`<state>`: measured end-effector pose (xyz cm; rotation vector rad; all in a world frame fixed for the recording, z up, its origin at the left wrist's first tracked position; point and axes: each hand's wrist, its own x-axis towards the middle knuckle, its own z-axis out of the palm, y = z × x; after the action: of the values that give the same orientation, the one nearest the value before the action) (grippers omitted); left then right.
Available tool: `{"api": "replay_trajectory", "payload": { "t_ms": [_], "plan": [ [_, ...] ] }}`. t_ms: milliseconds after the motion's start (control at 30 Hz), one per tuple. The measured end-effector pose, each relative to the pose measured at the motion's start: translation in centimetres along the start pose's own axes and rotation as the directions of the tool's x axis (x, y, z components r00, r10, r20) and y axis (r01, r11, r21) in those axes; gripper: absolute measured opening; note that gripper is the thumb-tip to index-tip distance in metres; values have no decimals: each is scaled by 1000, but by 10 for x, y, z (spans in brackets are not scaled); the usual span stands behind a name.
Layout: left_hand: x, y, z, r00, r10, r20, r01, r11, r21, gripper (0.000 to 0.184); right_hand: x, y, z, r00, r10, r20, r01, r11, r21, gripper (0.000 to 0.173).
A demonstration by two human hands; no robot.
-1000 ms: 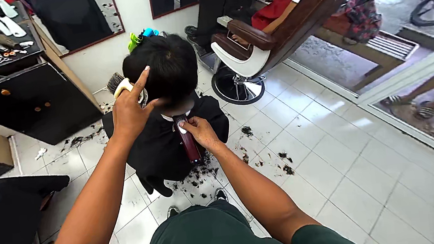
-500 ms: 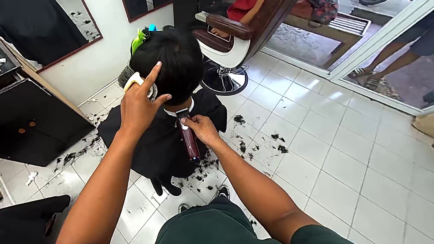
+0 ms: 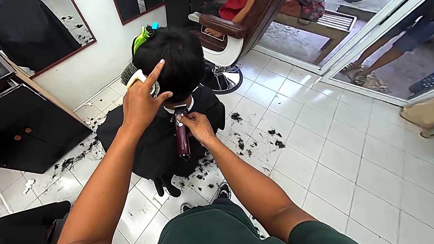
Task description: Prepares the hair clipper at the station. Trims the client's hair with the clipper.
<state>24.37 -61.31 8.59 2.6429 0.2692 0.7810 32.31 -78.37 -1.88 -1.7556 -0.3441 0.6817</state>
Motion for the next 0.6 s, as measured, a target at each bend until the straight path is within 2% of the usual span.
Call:
{"api": "replay_trajectory", "payload": {
  "t_ms": [333,467,533,600],
  "plan": [
    [1,1,-2,1000,-13,16,13,1000,2,72,1,4,2,1000,14,-8,-13,1000,26,55],
    [3,-1,-1,1000,-5,11,5,1000,13,73,-1,10,4,995,-102,-20,103,994,23,53],
    [3,0,-1,1000,-9,16,9,1000,4,73,-4,20,3,987,-157,22,155,985,72,47],
    [4,0,-1,1000,-7,13,7,1000,5,73,-13,30,1,989,-120,81,102,974,202,42]
  ]
}}
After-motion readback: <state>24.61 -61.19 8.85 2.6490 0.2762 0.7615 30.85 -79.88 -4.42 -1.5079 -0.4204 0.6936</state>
